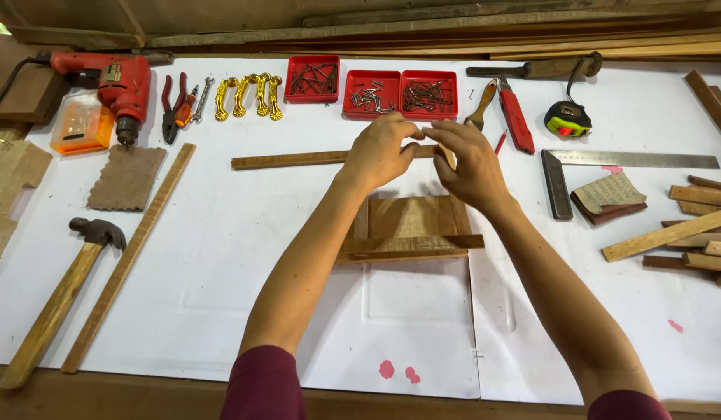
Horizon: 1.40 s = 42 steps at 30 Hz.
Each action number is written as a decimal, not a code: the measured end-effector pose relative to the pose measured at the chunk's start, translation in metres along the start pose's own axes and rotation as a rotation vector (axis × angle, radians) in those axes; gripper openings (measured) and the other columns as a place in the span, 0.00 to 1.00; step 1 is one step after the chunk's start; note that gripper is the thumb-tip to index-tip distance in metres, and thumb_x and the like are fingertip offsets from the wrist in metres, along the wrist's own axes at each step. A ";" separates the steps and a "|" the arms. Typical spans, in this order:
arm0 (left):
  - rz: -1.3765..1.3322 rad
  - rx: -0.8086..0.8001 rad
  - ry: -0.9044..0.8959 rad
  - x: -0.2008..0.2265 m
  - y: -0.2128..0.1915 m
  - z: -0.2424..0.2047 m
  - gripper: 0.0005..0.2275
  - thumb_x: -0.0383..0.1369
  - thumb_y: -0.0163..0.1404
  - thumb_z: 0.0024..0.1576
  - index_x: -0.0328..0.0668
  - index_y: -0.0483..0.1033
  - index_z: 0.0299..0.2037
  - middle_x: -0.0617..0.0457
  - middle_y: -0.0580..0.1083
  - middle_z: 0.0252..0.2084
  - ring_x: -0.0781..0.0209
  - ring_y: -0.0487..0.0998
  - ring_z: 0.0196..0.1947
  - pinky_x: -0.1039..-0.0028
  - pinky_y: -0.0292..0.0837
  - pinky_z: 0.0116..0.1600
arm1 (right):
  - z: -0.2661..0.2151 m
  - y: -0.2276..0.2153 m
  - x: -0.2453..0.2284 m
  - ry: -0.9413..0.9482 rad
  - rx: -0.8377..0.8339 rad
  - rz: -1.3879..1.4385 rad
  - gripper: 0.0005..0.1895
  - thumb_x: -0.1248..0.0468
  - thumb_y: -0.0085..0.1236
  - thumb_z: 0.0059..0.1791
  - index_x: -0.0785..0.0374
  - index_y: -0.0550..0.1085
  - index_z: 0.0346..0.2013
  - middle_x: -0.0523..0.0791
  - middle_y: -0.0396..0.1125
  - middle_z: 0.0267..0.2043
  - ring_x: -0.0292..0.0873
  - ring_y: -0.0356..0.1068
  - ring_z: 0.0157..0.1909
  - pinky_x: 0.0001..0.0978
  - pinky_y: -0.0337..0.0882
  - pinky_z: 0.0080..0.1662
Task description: The recorder assembles a small wooden frame by hammering nails into wood pieces at a workbench.
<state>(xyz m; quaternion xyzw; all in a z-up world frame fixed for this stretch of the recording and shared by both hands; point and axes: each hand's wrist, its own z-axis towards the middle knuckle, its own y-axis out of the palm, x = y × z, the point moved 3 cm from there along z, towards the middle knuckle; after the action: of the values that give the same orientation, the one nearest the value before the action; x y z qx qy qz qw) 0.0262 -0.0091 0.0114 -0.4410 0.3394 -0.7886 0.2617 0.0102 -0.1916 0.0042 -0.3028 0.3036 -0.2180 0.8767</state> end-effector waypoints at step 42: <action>0.552 -0.100 -0.049 -0.139 0.166 0.178 0.03 0.30 0.56 0.53 0.43 0.83 0.33 0.48 0.81 0.38 0.52 0.76 0.52 0.57 0.73 0.51 | 0.080 0.149 0.253 0.455 -0.531 -0.431 0.14 0.57 0.52 0.50 0.63 0.76 0.42 0.55 0.66 0.51 0.57 0.59 0.57 0.60 0.54 0.60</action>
<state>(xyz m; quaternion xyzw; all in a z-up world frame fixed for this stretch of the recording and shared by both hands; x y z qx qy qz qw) 0.2658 -0.0693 -0.1196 -0.3632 0.4787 -0.6588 0.4526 0.2750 -0.1950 -0.1452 -0.5196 0.4649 -0.3721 0.6128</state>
